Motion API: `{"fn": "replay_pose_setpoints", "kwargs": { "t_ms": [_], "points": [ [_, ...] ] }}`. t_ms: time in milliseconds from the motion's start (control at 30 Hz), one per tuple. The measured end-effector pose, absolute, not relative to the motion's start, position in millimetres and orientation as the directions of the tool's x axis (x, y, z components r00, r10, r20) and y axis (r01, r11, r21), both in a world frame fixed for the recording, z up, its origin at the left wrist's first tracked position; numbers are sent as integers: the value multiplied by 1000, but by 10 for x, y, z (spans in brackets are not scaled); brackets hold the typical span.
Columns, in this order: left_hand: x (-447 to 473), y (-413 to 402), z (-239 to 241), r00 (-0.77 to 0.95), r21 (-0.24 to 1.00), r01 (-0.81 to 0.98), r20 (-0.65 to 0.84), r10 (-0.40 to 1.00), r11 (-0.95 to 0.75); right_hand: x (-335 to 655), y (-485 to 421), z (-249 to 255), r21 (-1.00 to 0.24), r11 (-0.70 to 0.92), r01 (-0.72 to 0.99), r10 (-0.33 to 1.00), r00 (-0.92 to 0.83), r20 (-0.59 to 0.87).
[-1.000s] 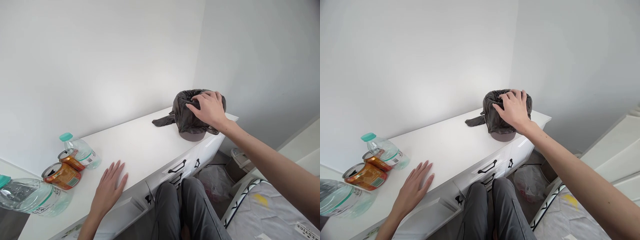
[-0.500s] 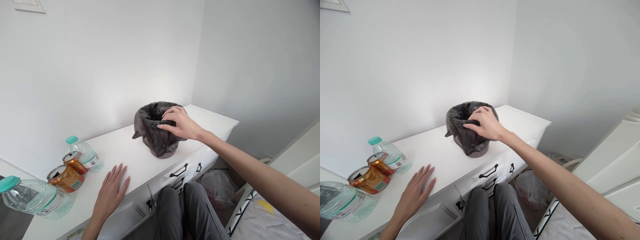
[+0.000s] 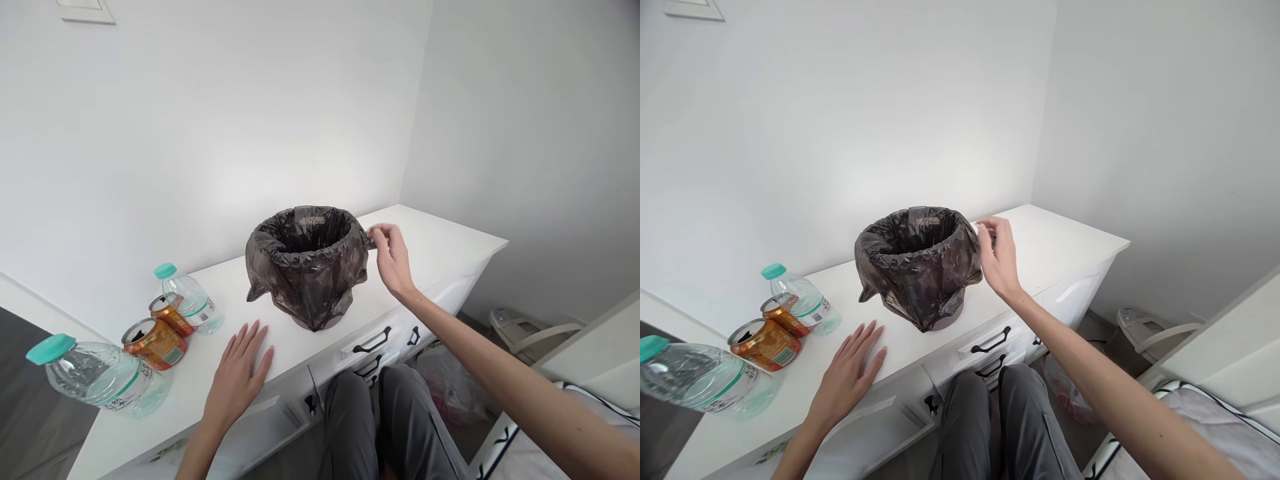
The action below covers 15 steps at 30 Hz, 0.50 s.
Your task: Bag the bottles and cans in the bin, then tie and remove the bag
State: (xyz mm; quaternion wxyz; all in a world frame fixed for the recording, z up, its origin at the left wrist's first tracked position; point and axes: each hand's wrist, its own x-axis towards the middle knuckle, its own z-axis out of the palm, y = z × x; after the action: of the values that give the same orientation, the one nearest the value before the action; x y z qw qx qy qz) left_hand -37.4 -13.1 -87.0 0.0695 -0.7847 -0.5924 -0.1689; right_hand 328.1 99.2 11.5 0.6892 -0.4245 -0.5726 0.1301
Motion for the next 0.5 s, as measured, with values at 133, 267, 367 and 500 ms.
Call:
{"fn": "replay_pose_setpoints", "kwargs": {
  "t_ms": [133, 267, 367, 500],
  "points": [
    [-363, -144, -853, 245, 87, 953, 339, 908, -290, 3401, 1323, -625, -901, 349, 258, 889, 212, 405],
    [-356, -143, -833, 248, 89, 952, 340, 907, -293, 3400, 1459, -987, -922, 252, 295, 960, 44, 277],
    [-349, -144, -845, 239, 98, 954, 326, 915, -284, 3387, 1480, -1023, -942, 196, 273, 976, 41, 214],
    [-355, -170, -854, 237, 134, 944, 353, 905, -300, 3405, 1484, -1018, -953, 175, 246, 980, 54, 194]
  ]
}}
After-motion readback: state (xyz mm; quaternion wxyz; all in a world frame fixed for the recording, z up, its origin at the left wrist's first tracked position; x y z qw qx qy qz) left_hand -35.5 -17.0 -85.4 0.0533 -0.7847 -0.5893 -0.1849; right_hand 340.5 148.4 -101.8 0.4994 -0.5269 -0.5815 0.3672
